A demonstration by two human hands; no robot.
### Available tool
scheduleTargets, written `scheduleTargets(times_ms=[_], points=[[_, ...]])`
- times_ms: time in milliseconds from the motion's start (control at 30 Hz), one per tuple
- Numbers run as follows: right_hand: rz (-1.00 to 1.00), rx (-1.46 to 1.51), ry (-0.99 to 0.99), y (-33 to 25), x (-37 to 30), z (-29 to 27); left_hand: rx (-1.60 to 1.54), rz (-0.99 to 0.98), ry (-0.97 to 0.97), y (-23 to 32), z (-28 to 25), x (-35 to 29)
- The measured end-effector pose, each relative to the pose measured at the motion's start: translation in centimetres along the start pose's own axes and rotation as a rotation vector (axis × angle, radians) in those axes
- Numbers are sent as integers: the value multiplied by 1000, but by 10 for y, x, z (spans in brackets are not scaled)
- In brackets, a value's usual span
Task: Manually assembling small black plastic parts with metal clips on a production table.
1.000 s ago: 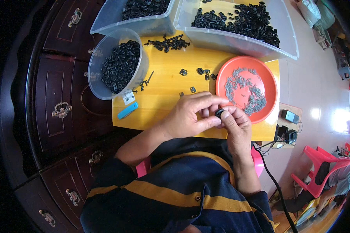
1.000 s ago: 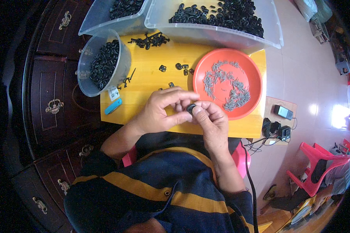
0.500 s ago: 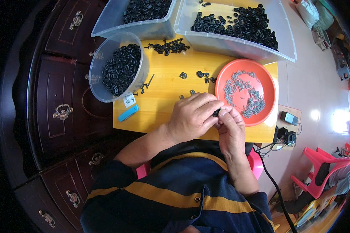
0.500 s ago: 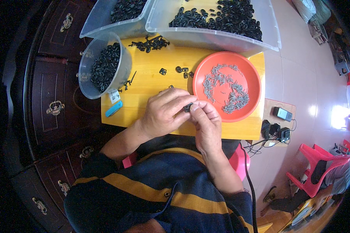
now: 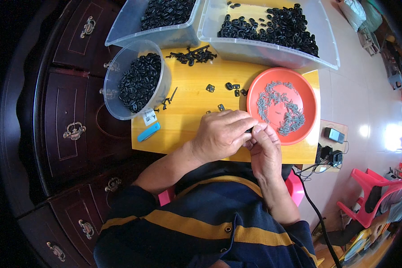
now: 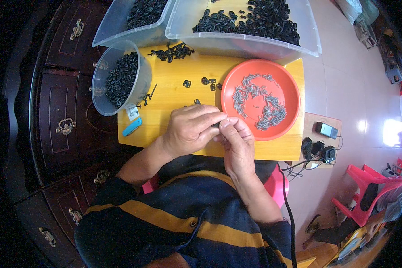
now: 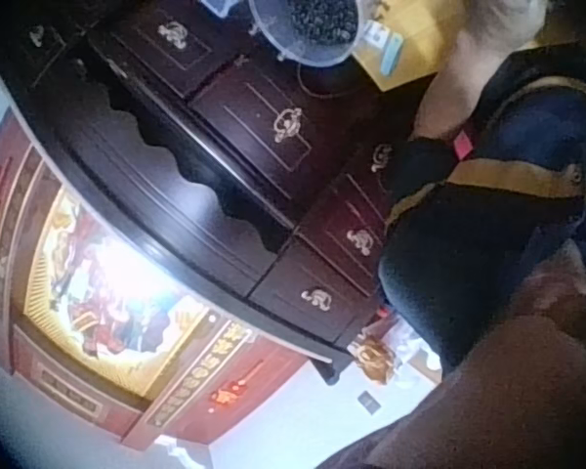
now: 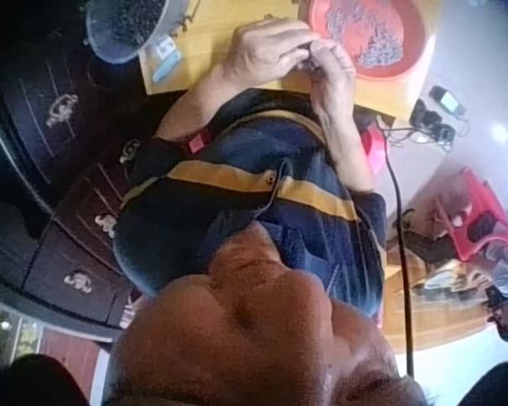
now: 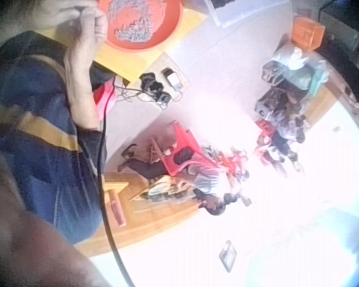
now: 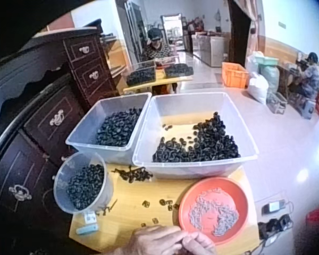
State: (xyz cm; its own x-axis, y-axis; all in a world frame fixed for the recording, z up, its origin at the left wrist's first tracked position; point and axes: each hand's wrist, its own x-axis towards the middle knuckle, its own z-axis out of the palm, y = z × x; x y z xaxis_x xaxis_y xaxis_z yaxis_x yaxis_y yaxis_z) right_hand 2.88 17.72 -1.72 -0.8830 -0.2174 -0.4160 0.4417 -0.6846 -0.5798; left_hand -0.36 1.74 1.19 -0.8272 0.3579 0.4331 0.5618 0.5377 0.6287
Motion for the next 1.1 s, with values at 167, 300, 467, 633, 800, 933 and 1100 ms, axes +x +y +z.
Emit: scheduleTargets(times_ms=[167, 300, 467, 633, 800, 933, 1100], points=[[8, 41, -8, 4, 2, -2, -84, -60, -29, -4, 2, -2], [40, 27, -5, 5, 4, -2, -165, -125, -76, -6, 0, -3], [45, 32, -15, 5, 5, -1, -185, -157, -92, -7, 0, -2], [48, 16, -6, 6, 6, -1, -206, -192, -117, -7, -1, -2], [46, 31, -29, 8, 6, -3, -195, -156, -144, -9, -4, -2], [58, 25, -16, 7, 6, -3, -210, -155, -139, -8, -3, -1], [66, 58, -8, 7, 6, -2, -194, -195, -166, -10, -2, -2]])
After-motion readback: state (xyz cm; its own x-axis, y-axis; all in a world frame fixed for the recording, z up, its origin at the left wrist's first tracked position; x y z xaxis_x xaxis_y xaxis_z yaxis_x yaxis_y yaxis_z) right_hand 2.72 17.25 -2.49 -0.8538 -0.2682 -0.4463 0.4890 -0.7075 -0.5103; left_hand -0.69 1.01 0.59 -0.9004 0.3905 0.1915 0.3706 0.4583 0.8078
